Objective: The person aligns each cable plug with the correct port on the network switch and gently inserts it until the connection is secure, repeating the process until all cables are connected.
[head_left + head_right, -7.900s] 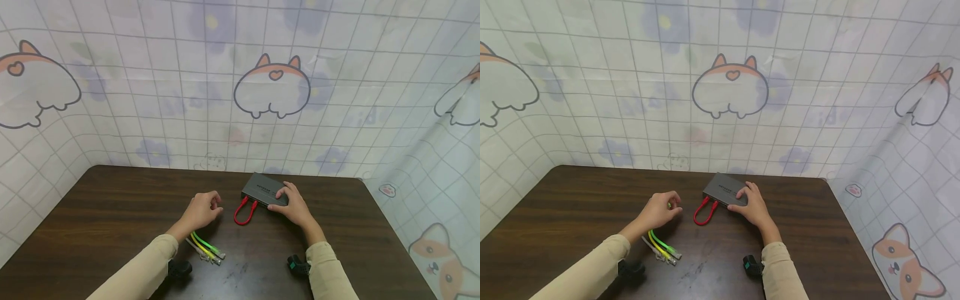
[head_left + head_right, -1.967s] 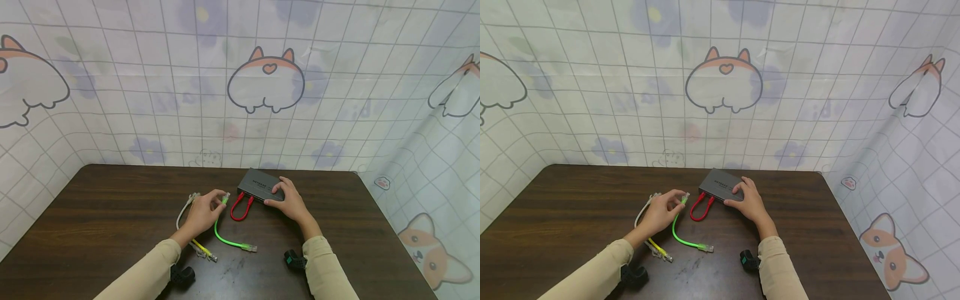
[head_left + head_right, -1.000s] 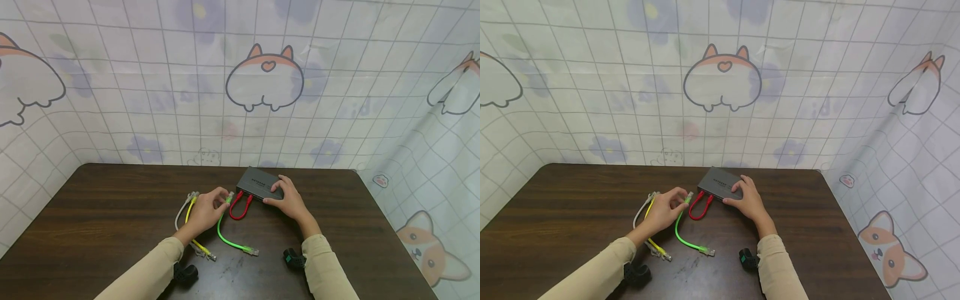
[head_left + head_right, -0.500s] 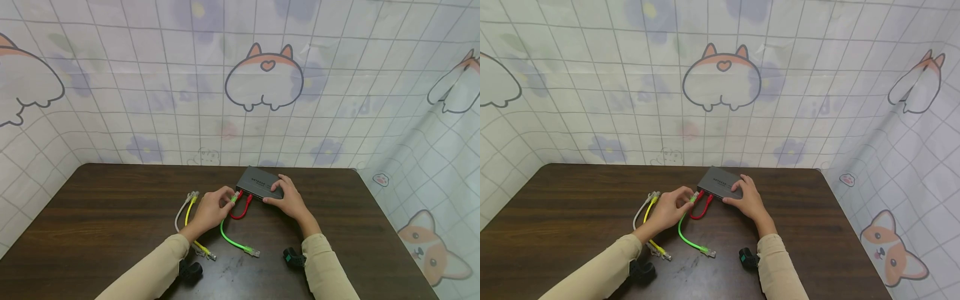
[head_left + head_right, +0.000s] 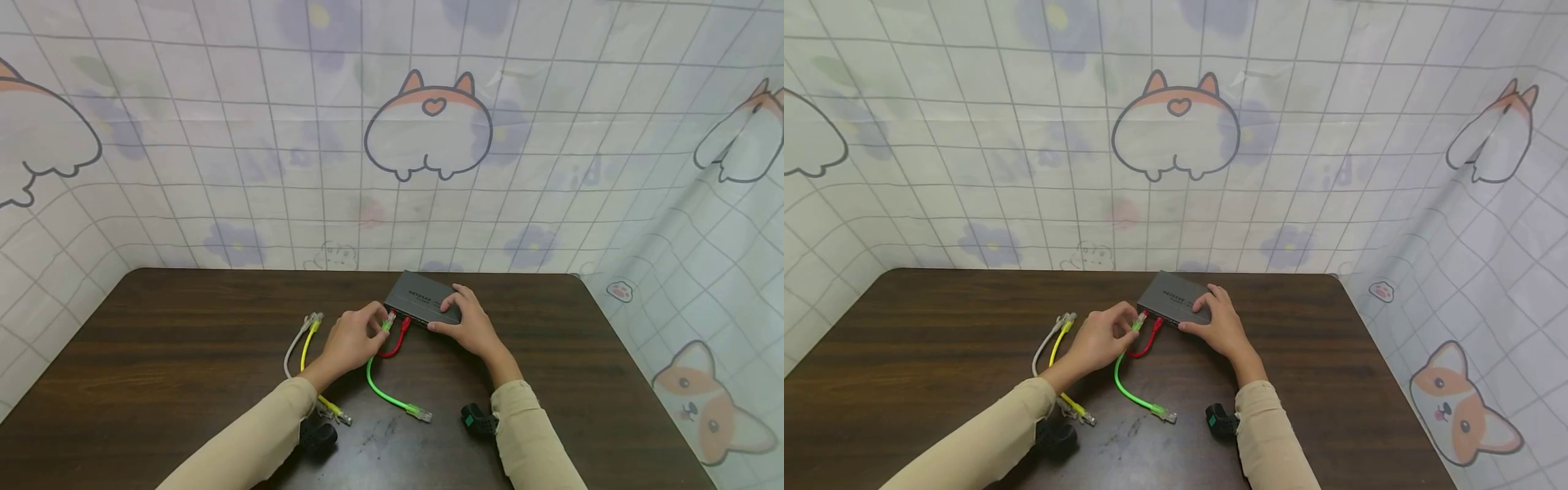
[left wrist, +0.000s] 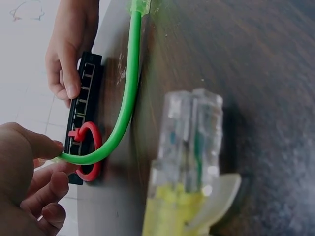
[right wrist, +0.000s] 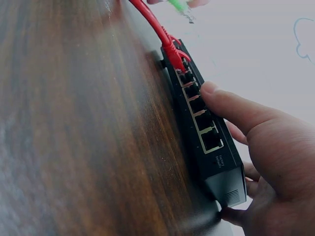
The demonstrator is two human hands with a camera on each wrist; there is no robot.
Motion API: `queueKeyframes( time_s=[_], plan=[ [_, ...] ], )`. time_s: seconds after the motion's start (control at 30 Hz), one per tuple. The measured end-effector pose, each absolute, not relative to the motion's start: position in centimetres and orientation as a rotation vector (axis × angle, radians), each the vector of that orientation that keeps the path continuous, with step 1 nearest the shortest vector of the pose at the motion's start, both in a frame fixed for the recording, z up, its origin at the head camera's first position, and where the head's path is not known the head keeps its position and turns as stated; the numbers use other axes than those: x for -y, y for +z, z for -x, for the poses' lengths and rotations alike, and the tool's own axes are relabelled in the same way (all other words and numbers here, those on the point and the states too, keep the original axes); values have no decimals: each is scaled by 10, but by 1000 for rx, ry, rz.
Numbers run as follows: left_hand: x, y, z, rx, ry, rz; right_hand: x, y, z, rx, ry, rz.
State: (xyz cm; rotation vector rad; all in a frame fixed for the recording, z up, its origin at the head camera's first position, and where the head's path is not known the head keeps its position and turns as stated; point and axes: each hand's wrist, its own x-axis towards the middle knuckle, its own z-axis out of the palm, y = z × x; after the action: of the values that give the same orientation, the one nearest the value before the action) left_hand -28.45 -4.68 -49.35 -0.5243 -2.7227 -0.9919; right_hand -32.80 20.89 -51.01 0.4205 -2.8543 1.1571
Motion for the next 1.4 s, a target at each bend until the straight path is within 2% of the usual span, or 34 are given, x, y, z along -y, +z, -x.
queueKeyframes(
  time_s=[0.73, 1.4],
  plan=[
    [30, -495, 292, 2798, -797, 559, -210, -510, 328, 2852, 1149, -404],
    [14, -491, 297, 2898, -551, 469, -208, -509, 327, 2853, 1172, -407]
  ],
)
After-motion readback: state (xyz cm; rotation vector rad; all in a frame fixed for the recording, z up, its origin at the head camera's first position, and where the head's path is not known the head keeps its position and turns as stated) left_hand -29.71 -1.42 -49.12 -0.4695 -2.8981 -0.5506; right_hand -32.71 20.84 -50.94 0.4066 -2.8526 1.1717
